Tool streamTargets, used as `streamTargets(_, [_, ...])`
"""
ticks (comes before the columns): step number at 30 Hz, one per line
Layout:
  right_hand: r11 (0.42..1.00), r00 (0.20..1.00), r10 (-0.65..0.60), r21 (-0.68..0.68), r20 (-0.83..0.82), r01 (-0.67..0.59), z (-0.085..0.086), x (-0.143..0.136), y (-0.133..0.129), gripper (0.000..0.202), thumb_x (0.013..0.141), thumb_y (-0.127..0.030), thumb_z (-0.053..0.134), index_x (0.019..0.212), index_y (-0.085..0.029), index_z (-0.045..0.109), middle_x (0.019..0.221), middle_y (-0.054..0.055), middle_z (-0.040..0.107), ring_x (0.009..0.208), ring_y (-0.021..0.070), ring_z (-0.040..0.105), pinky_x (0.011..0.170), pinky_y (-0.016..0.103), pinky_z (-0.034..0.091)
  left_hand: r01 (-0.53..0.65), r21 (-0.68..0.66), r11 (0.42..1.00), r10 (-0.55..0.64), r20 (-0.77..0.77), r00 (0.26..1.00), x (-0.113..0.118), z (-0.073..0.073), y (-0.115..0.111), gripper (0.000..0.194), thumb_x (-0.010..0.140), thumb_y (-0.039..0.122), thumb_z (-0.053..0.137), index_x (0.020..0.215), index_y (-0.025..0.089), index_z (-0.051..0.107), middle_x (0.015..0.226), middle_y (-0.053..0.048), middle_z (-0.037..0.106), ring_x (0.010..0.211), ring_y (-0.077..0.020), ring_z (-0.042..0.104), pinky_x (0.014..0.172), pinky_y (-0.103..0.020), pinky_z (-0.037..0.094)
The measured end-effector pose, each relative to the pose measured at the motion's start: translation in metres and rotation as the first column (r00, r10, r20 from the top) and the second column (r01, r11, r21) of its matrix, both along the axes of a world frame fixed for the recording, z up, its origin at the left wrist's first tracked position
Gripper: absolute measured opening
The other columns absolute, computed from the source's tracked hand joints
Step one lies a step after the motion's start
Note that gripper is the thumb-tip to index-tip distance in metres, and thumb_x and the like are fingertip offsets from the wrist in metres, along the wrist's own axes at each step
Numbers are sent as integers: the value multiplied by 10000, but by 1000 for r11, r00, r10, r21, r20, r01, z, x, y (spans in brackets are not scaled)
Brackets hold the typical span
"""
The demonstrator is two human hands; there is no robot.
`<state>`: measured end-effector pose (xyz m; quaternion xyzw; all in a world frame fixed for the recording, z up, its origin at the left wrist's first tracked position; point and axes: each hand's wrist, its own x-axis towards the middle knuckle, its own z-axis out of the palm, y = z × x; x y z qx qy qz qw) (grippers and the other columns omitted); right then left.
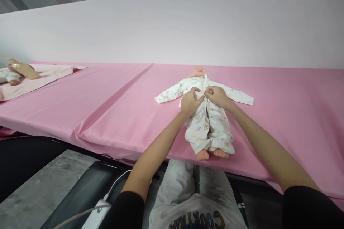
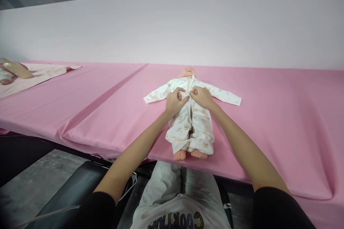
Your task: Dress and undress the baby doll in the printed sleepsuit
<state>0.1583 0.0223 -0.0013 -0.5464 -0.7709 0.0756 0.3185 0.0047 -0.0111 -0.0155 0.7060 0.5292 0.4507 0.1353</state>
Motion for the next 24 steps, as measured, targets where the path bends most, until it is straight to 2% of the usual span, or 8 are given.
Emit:
streamTargets(4, [999, 994, 7, -48, -108, -12, 2, 0, -3, 155, 716, -208, 518, 578, -186, 452, 505, -42, 423, 520, 105, 367, 547, 256, 254, 61, 76, 995, -65, 62, 996, -6, 0, 4, 371, 663, 268, 685, 1004, 201, 557, 804, 27, 543, 661, -94, 483, 634, -216, 372])
streamTargets(9, [975, 884, 8, -194, -467, -111, 0, 6, 2, 165, 704, -242, 556, 575, -180, 475, 475, -62, 357, 451, 74, 292, 470, 229, 223, 146, 1, 989, -136, 377, 916, -12, -1, 11, 298, 712, 204, 636, 995, 219, 544, 741, 50, 559, 487, -47, 416, 572, -209, 380])
streamTargets(11, [973, 754, -90, -220, -651, -74, -2, 11, 10, 151, 707, -242, 567, 593, -175, 494, 489, -61, 362, 452, 74, 307, 450, 219, 243, 51, -4, 999, -40, 562, 826, -16, -1, 18, 246, 720, 203, 631, 955, 215, 558, 760, 34, 551, 530, -54, 455, 575, -205, 393])
streamTargets(14, [961, 469, -272, -219, -840, 167, -7, 26, 25, 134, 715, -168, 546, 600, -170, 478, 548, -51, 390, 508, 82, 375, 466, 207, 321, -164, -90, 982, 165, 828, 536, -29, -3, 31, 182, 760, 180, 562, 939, 204, 542, 817, 7, 536, 665, -80, 526, 642, -212, 431])
streamTargets(16, [880, 244, -386, -275, -890, 388, -13, 41, 33, 169, 746, -129, 497, 600, -182, 429, 575, -51, 372, 532, 83, 388, 485, 205, 351, -265, -191, 945, 275, 903, 331, -41, -4, 40, 184, 782, 178, 517, 963, 207, 512, 864, -6, 530, 744, -97, 547, 697, -231, 450])
streamTargets(18, [764, 60, -455, -355, -888, 539, -20, 58, 37, 186, 790, -119, 427, 625, -196, 392, 614, -45, 369, 556, 88, 407, 517, 216, 379, -339, -288, 896, 372, 902, 217, -53, -6, 45, 213, 786, 175, 497, 994, 218, 485, 924, -16, 527, 792, -111, 553, 742, -257, 457])
streamTargets(21, [659, -32, -496, -400, -867, 637, -32, 79, 37, 182, 801, -96, 365, 661, -213, 365, 683, -27, 395, 610, 107, 448, 575, 252, 410, -473, -340, 813, 484, 846, 225, -62, -8, 46, 261, 768, 127, 469, 1008, 227, 468, 1008, -31, 517, 875, -131, 545, 820, -286, 441])
streamTargets(24, [594, -41, -510, -387, -859, 706, -37, 90, 35, 180, 790, -86, 365, 672, -220, 348, 704, -23, 393, 633, 120, 452, 620, 287, 420, -638, -132, 759, 484, 770, 416, -58, -8, 39, 273, 749, 87, 460, 987, 217, 488, 1061, -47, 514, 983, -153, 508, 908, -304, 399])
